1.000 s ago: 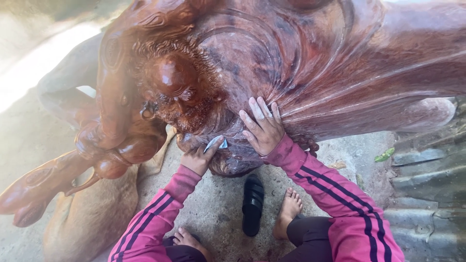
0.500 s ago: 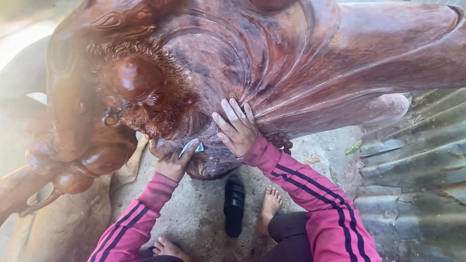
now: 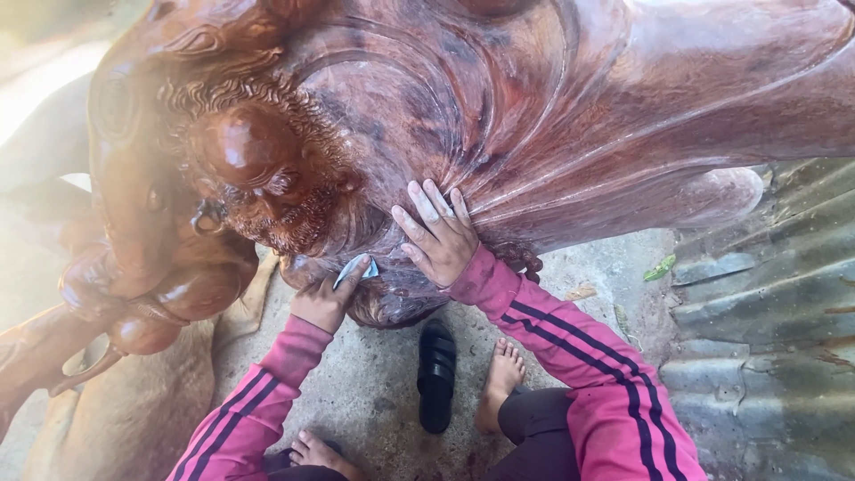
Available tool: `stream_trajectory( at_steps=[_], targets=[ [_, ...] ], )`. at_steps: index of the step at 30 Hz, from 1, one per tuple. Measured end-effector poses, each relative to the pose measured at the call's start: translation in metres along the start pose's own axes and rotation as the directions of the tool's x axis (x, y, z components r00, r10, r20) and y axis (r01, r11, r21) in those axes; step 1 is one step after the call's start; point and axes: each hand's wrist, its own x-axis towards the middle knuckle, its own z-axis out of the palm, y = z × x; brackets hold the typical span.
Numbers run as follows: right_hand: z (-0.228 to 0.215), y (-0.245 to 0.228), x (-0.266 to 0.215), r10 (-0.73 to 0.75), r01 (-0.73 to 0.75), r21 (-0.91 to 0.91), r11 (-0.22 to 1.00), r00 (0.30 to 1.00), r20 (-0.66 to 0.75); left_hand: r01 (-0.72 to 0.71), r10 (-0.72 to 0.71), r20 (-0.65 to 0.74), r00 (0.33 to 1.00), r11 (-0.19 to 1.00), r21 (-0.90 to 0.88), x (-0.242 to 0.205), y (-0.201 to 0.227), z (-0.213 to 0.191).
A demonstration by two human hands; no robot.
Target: The person polishes an intricate wooden statue using a small piece of sandpaper or polishing cloth.
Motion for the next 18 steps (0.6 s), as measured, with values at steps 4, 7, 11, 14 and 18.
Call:
stream_trajectory(
  at_steps=[4,7,11,14,18],
  targets=[
    [-0.0022,-0.0013,0.0,0.007,-0.007,0.022,1.0,1.0,0.009,-0.007,0.007,0.021,1.0,1.0,0.006,0.0008,0.0,-0.0032],
    [-0.0018,-0.0008,0.0004,0.005,-0.005,0.025,1.0,1.0,0.007,-0.002,0.002,0.021,1.0,1.0,0.005,0.0001,0.0001,-0.0007],
    [-0.0016,0.0002,0.001,-0.002,0.001,0.026,1.0,1.0,0.007,-0.002,0.001,0.039,0.999,1.0,0.013,0.0005,0.0001,-0.0002],
    [-0.0014,0.0001,0.0008,-0.002,0.002,0.032,0.999,1.0,0.007,-0.001,0.001,0.034,0.999,1.0,0.009,-0.0008,-0.0003,0.0029],
    [-0.0016,0.0008,0.0004,-0.006,0.006,0.025,1.0,1.0,0.008,-0.004,0.004,0.021,1.0,1.0,0.011,-0.0016,0.0,0.0049]
  ],
)
